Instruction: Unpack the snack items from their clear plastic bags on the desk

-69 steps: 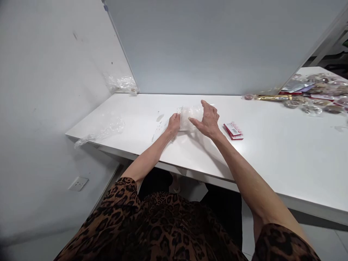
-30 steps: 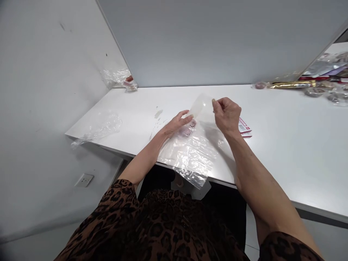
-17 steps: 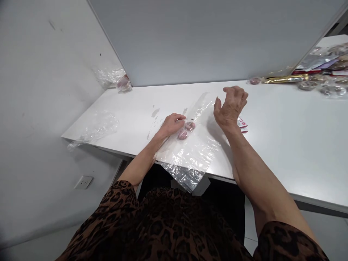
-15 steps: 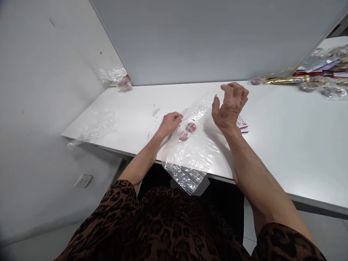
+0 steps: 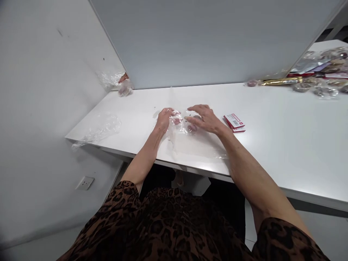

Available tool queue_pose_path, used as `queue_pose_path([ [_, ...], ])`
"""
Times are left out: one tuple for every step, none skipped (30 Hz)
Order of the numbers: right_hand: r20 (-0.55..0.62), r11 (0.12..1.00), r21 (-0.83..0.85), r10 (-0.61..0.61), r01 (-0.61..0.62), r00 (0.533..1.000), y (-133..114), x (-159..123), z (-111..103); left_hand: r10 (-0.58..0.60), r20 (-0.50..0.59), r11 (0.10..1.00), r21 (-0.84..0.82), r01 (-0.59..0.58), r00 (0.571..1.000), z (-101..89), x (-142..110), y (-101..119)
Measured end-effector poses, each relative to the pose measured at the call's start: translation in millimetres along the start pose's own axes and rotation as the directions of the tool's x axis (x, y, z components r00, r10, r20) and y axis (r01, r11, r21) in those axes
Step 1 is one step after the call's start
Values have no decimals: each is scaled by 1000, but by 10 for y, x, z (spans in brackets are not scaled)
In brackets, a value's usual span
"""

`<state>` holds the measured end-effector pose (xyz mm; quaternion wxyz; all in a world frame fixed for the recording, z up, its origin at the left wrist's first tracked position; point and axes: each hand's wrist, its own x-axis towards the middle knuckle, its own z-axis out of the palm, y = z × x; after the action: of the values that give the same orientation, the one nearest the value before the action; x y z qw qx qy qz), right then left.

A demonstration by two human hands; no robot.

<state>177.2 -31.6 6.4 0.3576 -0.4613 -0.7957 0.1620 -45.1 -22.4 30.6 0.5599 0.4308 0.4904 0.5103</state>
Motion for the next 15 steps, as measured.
queue_pose_path([
  [95, 1000, -20, -18, 20, 995, -28, -8, 10, 24, -24, 1000, 12, -24, 999, -2, -9, 1],
  [174, 998, -50, -21, 30, 985, -52, -16, 23, 47, -55, 999, 22, -46, 997, -8, -19, 2],
  [233, 996, -83, -11, 31, 972, -72, -22, 36, 69, -89, 997, 33, -66, 994, -20, -30, 4],
  [275, 993, -117, 5, 28, 962, -84, -27, 45, 91, -119, 995, 44, -86, 989, -36, -41, 5],
  [301, 988, -150, 26, 20, 953, -90, -29, 48, 112, -145, 993, 58, -104, 983, -55, -54, 7],
  [311, 983, -182, 53, 5, 949, -90, -29, 43, 133, -171, 990, 77, -121, 976, -75, -69, 8],
  [311, 977, -212, 82, -15, 947, -85, -27, 31, 155, -190, 986, 98, -138, 969, -97, -89, 12],
  [305, 971, -238, 109, -35, 946, -77, -24, 13, 176, -207, 981, 121, -153, 962, -119, -116, 20],
  [296, 964, -259, 133, -55, 946, -63, -20, -7, 194, -222, 976, 142, -166, 955, -144, -149, 35],
  [282, 958, -277, 157, -77, 947, -44, -14, -28, 211, -236, 971, 159, -176, 949, -173, -189, 58],
  [265, 952, -290, 180, -100, 947, -17, -8, -46, 226, -251, 967, 173, -186, 941, -211, -234, 92],
  [253, 947, -299, 197, -117, 947, 23, 1, -57, 243, -265, 962, 185, -199, 933, -261, -280, 137],
  [234, 940, -309, 219, -142, 947, 77, 14, -61, 266, -281, 957, 195, -217, 922, -327, -324, 195],
  [219, 935, -316, 236, -160, 947, 149, 34, -53, 296, -298, 948, 204, -243, 907, -413, -363, 263],
  [201, 931, -320, 250, -178, 947, 238, 60, -34, 333, -320, 938, 212, -275, 887, -522, -396, 340],
])
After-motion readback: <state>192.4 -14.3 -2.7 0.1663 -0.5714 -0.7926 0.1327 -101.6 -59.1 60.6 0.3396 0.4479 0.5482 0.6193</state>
